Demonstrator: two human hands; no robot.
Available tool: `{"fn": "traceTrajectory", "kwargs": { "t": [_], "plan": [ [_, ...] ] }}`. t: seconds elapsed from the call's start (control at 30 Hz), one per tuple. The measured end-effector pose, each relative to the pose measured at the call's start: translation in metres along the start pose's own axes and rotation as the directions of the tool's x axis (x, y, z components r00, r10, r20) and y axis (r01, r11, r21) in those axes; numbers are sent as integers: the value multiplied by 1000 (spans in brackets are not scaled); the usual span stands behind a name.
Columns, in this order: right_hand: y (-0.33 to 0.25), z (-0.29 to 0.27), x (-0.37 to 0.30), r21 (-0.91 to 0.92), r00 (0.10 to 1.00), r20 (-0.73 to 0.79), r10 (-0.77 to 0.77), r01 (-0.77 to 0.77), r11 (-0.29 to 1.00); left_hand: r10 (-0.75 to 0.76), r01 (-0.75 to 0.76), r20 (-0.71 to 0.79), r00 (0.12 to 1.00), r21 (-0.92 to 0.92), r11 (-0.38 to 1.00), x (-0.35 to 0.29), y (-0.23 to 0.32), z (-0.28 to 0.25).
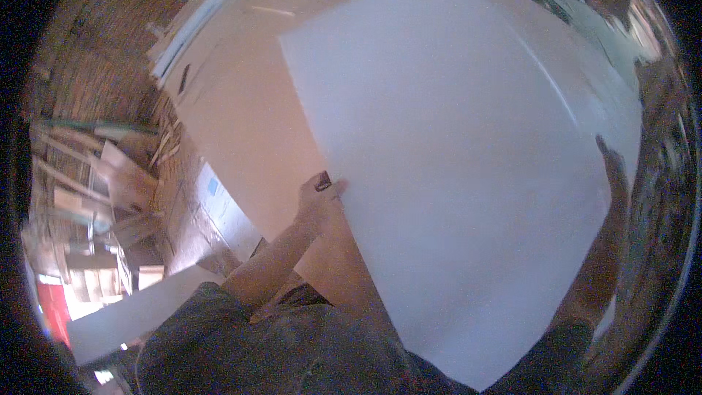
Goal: The person applies a white vinyl sheet to a wooden cabinet door, smoothing it with a small block to remove air bubbles. They then trim the excess vinyl along the edges using a utility knife.
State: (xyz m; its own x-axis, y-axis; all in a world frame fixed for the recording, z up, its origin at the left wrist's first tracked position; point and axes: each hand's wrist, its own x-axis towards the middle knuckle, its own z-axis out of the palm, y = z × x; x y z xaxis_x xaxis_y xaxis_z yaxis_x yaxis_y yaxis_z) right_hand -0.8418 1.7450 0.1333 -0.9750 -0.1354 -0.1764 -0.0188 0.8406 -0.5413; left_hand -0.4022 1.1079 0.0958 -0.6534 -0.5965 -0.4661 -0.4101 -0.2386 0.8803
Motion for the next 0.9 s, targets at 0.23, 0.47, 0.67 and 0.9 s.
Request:
{"fn": "traceTrajectory", "kwargs": {
  "t": [0.23, 0.47, 0.67, 0.9],
  "plan": [
    [-36, 129, -222, -373, 943, -294, -156, 37, 927, 54, -53, -83, 995, 16, 998, 31, -9, -50],
    [-163, 256, -547, -164, 860, -506, -68, -18, 986, 66, -118, -217, 974, -239, 964, 186, 43, -154],
    [-182, 381, -669, 219, 739, -526, 421, -361, 907, 208, -266, -277, 938, -194, 944, 283, 97, -201],
    [-188, 418, -639, 922, 550, -261, 793, -100, 373, 348, -371, -153, 925, -175, 912, 430, 154, -190]
  ]
}}
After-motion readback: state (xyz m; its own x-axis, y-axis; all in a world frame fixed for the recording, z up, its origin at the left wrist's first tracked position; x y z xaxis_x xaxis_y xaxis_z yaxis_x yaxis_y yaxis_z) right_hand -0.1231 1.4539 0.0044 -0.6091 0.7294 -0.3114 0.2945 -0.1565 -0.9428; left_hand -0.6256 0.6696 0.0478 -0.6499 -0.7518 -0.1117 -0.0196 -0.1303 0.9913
